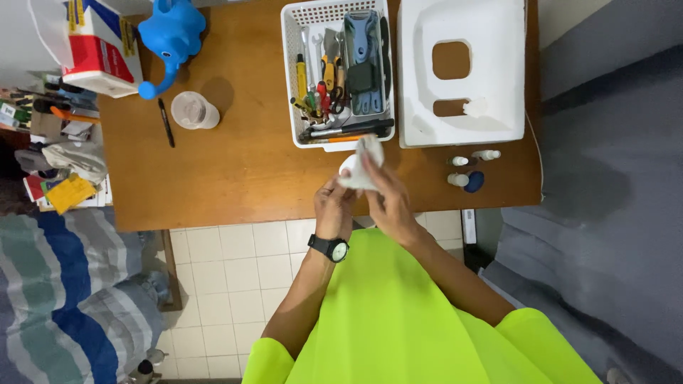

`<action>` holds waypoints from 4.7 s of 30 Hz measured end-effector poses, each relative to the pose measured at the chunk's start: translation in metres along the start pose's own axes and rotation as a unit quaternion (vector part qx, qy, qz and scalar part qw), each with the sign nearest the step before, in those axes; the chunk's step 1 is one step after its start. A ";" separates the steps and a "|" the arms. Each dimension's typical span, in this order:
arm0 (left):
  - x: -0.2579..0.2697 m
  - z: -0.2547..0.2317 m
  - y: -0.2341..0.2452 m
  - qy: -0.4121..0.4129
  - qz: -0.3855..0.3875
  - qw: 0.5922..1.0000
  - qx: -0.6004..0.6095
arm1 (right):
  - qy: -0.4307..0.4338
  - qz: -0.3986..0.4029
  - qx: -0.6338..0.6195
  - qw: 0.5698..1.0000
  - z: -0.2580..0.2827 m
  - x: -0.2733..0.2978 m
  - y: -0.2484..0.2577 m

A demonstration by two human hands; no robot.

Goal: The person wipes a blue hand plane, a black sanding block, and several small bottles with a white cloth. Each item is wiped and then placed into a white plastic basket on the table.

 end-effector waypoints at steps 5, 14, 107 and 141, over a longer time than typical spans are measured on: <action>0.017 -0.037 -0.037 -0.004 -0.041 0.996 -0.084 | -0.217 -0.088 -0.007 0.972 0.047 -0.038 -0.008; 0.005 -0.036 -0.031 0.048 -0.032 0.998 -0.020 | -0.306 -0.066 -0.040 0.949 0.004 -0.017 -0.011; -0.108 -0.001 0.015 0.068 0.040 0.941 -0.330 | -0.056 -0.082 0.617 0.781 -0.149 -0.150 0.011; -0.075 0.056 -0.021 -0.078 0.128 0.879 -0.453 | -0.107 -0.143 0.318 0.931 0.012 -0.029 0.136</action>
Point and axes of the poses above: each hand's wrist, its own x-axis away from the middle knuckle, its own y-axis out of the back of the hand, z = x × y, the point moved 2 cm from there along -x, towards the middle knuckle, and after that the axes turned 9 degrees about -x, right-handed, at the moved point
